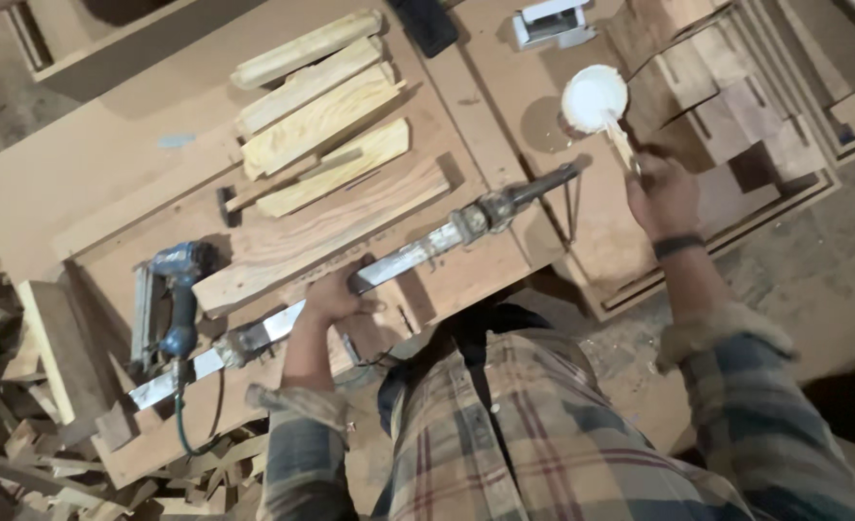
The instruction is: The person applies glue to small wooden blocks and places them into a jig, then inserts a longer wooden piece and secures it with a nail gun. The process is repeated for multiple units.
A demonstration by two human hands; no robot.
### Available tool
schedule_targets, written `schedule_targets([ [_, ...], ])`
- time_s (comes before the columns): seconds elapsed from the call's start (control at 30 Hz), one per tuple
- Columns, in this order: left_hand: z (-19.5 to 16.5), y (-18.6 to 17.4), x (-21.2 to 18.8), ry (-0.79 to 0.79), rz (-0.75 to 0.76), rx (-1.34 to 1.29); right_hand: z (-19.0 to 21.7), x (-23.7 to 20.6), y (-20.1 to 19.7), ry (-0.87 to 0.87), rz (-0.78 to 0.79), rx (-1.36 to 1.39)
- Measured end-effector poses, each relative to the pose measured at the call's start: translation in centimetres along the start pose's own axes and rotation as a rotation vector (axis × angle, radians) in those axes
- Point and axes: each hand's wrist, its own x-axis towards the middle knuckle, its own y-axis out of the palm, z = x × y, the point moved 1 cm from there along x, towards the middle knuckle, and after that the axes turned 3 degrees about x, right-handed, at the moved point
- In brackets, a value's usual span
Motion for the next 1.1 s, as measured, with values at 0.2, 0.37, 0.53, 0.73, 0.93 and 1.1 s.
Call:
schedule_targets([
  [0.2, -1.5, -0.5, -0.1, -0.094, -0.012, 0.011, -1.6, 11.3, 4.5, -0.143, 0.194, -0.262],
  [0.37, -1.9, -1.0, 0.4, -0.134, -0.012, 0.111, -2.8, 12.8, 5.4, -0.139, 0.225, -0.219],
  [0.53, -1.3, -0.9, 0.6, -0.158, 0.031, 0.065, -4.0, 11.9, 6.4, 0.548, 0.470, 0.617],
  [0.73, -1.0, -0.7, 0.5, -0.026, -0.039, -0.028, -4.9, 11.2, 5.9, 0.701, 0.557, 1.011],
  [0.93, -1.1, -0.7, 0.0, -0.067, -0.025, 0.034, -3.5, 8.1, 4.8, 0.387, 0.429, 0.606],
  [1.1, -0.5, -0.4, -0.5, 0.012, -0.073, 0.009, -0.8, 5.4, 4.0, 0.003, 0.181, 0.286],
])
